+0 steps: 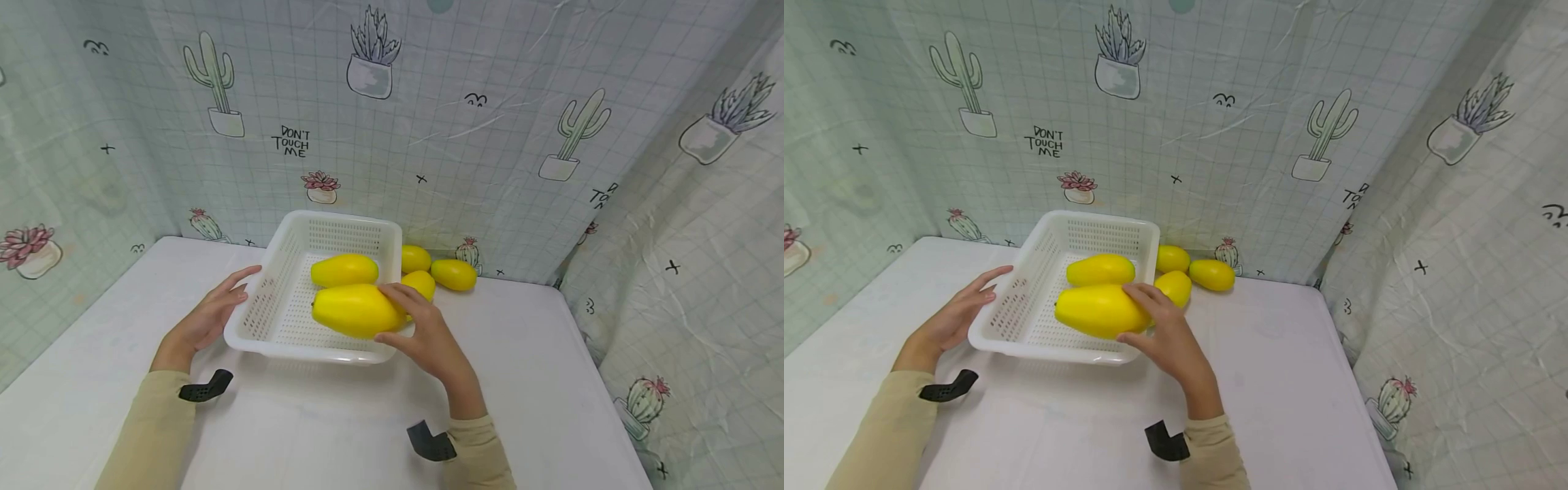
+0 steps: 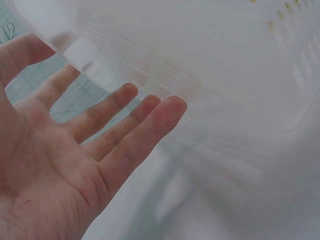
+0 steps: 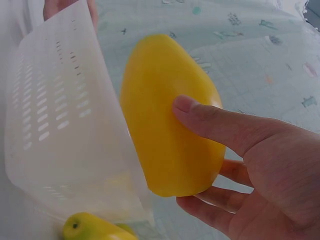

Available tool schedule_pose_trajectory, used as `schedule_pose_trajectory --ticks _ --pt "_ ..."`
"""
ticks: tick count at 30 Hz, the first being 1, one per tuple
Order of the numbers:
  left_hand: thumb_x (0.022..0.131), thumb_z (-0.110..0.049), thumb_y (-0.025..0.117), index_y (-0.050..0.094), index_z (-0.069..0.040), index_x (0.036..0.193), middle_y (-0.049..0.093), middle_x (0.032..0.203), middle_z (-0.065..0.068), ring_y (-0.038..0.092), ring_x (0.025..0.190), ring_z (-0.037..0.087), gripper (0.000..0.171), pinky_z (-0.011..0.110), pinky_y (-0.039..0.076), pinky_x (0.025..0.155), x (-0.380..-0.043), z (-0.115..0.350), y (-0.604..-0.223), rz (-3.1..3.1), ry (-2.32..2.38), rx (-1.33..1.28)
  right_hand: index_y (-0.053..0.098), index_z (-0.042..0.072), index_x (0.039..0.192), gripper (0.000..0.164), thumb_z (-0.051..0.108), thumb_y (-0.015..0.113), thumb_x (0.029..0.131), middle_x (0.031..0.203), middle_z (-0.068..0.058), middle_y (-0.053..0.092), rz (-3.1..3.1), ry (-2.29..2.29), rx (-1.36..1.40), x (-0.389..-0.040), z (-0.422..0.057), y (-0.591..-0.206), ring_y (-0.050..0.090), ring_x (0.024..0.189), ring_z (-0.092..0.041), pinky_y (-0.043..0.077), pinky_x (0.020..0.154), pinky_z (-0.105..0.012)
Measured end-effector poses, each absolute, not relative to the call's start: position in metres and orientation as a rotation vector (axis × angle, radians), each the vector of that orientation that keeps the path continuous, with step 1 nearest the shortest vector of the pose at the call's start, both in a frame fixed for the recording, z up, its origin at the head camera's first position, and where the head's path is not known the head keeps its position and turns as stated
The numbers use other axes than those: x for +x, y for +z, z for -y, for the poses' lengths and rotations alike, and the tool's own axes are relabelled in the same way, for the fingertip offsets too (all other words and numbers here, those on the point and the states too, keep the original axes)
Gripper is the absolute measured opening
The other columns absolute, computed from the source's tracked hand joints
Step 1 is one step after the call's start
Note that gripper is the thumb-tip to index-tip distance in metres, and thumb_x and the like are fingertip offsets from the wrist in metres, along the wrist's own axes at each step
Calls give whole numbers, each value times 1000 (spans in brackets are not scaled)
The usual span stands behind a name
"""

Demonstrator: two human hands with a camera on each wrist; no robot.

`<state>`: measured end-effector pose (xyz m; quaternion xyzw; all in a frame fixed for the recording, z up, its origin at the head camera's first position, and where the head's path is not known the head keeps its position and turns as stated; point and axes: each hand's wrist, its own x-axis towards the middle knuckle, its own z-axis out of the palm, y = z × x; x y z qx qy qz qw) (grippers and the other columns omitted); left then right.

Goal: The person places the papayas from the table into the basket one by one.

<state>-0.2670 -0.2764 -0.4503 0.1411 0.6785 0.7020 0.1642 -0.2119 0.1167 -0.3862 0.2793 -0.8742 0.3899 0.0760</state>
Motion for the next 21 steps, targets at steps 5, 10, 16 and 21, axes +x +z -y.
schedule_pose_trajectory --ticks 5,10,16,21 --pt "99 -17 32 12 -27 147 26 146 6 51 117 7 53 32 45 88 -268 277 -452 -1932 2001 395 39 35 136 70 36 72 75 140 17 37 2636 1158 826 -210 -114 -387 38 129 -9 35 105 -35" --pt "99 -17 32 13 -28 146 27 145 4 51 116 7 52 33 45 88 -269 278 -454 -1923 2012 385 39 35 136 70 36 72 75 141 15 37 2645 1162 833 -210 -112 -387 37 130 -9 34 106 -35" --pt "99 -16 31 15 -29 146 27 146 4 51 116 7 51 32 46 88 -272 280 -459 -1901 2034 386 38 33 137 71 36 72 75 141 13 38 2634 1144 861 -209 -110 -388 38 130 -12 35 105 -36" --pt "99 -16 32 15 -29 146 27 146 4 51 116 7 52 32 46 87 -273 281 -461 -1892 2044 382 39 32 137 70 34 72 75 141 12 38 2623 1125 877 -209 -108 -390 39 129 -13 36 105 -36"
